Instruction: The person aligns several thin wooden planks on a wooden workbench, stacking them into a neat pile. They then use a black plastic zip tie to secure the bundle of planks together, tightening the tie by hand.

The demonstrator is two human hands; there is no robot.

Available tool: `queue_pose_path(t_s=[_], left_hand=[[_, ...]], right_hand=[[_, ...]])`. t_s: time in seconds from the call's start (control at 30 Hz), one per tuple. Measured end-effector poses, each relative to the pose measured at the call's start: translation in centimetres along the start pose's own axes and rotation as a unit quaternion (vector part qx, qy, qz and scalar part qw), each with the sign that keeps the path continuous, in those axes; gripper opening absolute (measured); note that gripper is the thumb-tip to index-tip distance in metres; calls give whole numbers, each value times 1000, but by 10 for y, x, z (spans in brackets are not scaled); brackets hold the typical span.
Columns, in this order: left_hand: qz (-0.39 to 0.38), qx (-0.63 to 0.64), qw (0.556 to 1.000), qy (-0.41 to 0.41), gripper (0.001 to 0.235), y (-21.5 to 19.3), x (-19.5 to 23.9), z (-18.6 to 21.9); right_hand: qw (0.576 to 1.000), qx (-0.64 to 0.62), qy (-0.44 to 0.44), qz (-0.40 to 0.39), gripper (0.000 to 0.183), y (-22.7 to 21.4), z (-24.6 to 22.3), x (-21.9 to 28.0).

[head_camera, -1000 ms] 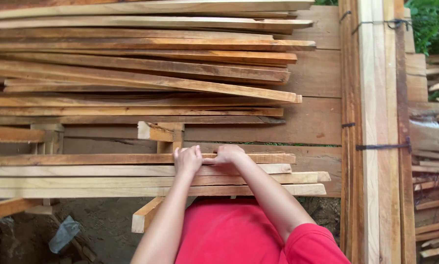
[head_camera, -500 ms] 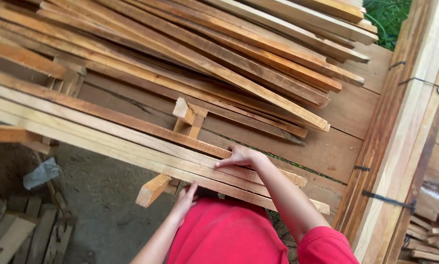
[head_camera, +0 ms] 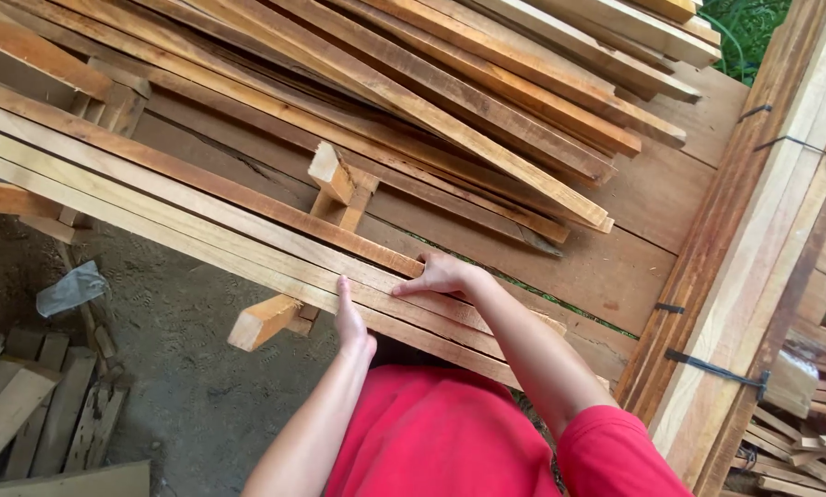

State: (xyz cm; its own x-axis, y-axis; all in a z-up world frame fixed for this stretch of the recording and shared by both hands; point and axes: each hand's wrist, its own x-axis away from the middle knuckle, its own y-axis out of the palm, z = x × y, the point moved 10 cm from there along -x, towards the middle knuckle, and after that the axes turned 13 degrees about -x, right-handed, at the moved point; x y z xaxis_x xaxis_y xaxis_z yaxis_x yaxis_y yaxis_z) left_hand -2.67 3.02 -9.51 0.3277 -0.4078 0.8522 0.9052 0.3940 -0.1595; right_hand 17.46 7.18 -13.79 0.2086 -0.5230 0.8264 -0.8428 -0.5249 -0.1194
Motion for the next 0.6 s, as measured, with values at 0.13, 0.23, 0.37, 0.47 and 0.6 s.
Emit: queue_pose_path(t_s=[0.13,0.23,0.37,0.47,0.6], left_hand=[[-5,6,1000,0,98,4,4,-23],[-17,4,1000,3,98,8,1,-42],[-41,-13,999,-6,101,15,15,-61],[-62,-17,998,-5,99,16,0,-78],[-138,-88,986,-17,100,23,-12,-84]], right_hand=[[1000,1,0,7,110,-5,15,21],[1000,-4,0,10,112,-8,34,30],[1000,-6,4,13,112,-5,66,34],[1000,-13,13,13,113,0,89,23],[999,-22,25,11,116,-3,92,25]])
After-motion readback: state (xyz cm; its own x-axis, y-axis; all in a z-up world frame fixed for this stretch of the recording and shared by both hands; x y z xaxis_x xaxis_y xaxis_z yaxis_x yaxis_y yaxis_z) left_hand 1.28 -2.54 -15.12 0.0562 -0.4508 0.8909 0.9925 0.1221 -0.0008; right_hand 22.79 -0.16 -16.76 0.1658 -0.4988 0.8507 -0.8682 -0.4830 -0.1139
